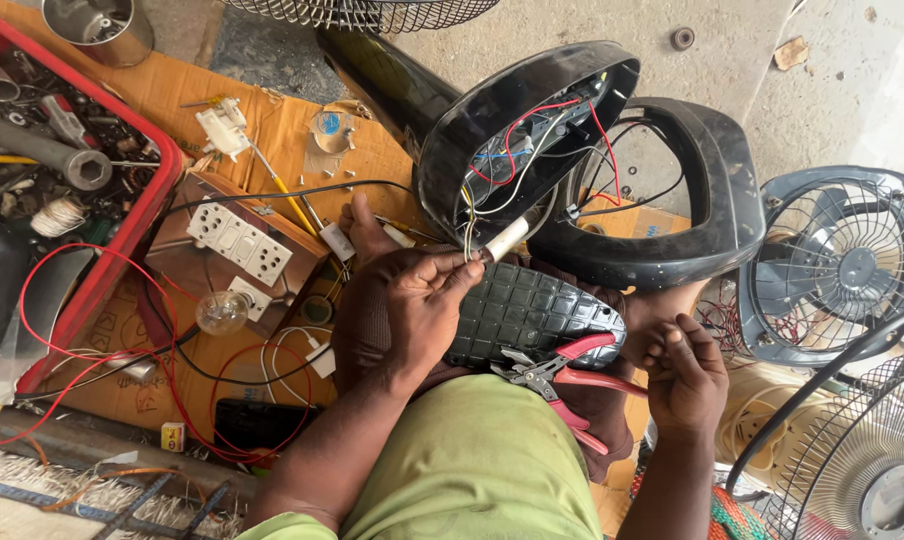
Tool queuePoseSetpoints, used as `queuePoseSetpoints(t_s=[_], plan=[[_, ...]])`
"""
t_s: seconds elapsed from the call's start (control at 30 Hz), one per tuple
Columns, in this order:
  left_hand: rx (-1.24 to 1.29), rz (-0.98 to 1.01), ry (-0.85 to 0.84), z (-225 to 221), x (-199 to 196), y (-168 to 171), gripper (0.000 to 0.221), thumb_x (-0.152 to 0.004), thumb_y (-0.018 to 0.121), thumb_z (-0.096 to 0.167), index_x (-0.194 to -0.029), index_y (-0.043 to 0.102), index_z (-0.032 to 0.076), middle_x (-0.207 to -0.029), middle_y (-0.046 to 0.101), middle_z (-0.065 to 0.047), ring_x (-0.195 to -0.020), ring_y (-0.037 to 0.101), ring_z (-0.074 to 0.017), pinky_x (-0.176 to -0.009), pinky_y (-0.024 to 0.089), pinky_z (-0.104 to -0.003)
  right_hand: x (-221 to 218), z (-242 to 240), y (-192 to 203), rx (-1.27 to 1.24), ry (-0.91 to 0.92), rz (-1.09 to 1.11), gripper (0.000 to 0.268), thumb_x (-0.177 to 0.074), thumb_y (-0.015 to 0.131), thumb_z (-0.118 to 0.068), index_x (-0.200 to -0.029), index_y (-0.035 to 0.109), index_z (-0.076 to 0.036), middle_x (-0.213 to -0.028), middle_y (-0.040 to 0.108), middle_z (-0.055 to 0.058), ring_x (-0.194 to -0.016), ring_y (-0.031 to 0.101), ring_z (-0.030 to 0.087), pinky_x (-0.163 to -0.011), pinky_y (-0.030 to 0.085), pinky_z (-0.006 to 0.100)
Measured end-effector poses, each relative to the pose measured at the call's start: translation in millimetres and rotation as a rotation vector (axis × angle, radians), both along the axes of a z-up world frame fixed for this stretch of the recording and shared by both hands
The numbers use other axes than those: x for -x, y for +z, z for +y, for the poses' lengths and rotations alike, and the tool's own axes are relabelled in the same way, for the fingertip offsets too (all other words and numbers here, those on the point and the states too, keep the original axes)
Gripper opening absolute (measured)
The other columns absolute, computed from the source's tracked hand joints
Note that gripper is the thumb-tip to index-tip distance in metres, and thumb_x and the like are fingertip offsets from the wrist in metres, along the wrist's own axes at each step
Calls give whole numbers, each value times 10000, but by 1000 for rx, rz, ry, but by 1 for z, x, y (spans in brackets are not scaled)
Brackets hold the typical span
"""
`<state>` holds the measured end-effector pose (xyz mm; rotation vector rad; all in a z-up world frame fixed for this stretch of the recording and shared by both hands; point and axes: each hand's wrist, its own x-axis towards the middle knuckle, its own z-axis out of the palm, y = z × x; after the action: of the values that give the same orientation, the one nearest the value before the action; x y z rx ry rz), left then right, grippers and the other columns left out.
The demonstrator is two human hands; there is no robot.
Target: The person is repairing a standing fan by connecting wires to a capacitor and testing the circuit with a light bulb. They twist wires together, connect them to the capacitor, and repeatedly toggle a switch to verify the fan motor spins.
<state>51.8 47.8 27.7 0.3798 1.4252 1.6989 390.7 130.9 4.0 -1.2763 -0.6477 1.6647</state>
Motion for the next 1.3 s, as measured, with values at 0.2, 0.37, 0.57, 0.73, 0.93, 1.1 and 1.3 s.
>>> queuePoseSetpoints(t_s=[0.2,0.37,0.57,0.73,0.93,1.1,1.3], plan=[[-100,-136,-127,-7,-2,11,104,-981,732,44,-1056,708,-24,-971,757,-80,-890,692,-110,-846,575,-256,40,0,42,-135,167,-161,211,-1027,651,-7,-1230,675,48,-1088,723,147,-844,665,169,-719,534,276],[-119,-121,-192,-17,5,19,102,-1003,696,54,-1078,683,-15,-986,733,-58,-926,693,-115,-884,578,-271,101,11,77,-230,461,-208,230,-977,674,-7,-1191,701,73,-1050,727,129,-882,677,164,-804,560,281],[-130,-178,-187,-16,8,26,136,-1018,655,15,-1144,639,-33,-1050,713,-67,-995,702,-136,-949,581,-296,192,24,83,-114,641,-262,312,-950,691,-43,-1256,668,12,-1039,725,47,-899,668,87,-788,555,239],[-83,-230,-257,-9,9,30,266,-1013,590,5,-1277,568,-21,-1151,724,-81,-1006,703,-135,-940,567,-283,226,37,79,-211,765,-390,351,-954,709,-3,-1302,672,-37,-954,699,70,-817,617,88,-706,514,220],[-20,-207,-273,0,9,32,317,-1027,609,13,-1337,590,-50,-1089,720,-97,-1002,698,-129,-938,568,-278,232,56,74,-518,852,-449,222,-923,716,28,-1142,711,-5,-1143,698,63,-961,691,102,-802,583,236],[24,-175,-222,3,8,32,307,-1019,628,42,-1309,632,-58,-1068,728,-98,-963,699,-120,-894,593,-273,229,60,64,-518,815,-397,181,-936,742,-8,-1115,733,8,-1119,719,68,-974,707,113,-848,608,256],[50,-150,-102,5,-1,32,205,-986,666,41,-1172,653,-43,-1036,729,-75,-921,717,-99,-831,627,-260,226,57,53,-284,708,-409,120,-1018,684,-106,-1086,697,-8,-960,702,78,-828,695,81,-698,566,226]])
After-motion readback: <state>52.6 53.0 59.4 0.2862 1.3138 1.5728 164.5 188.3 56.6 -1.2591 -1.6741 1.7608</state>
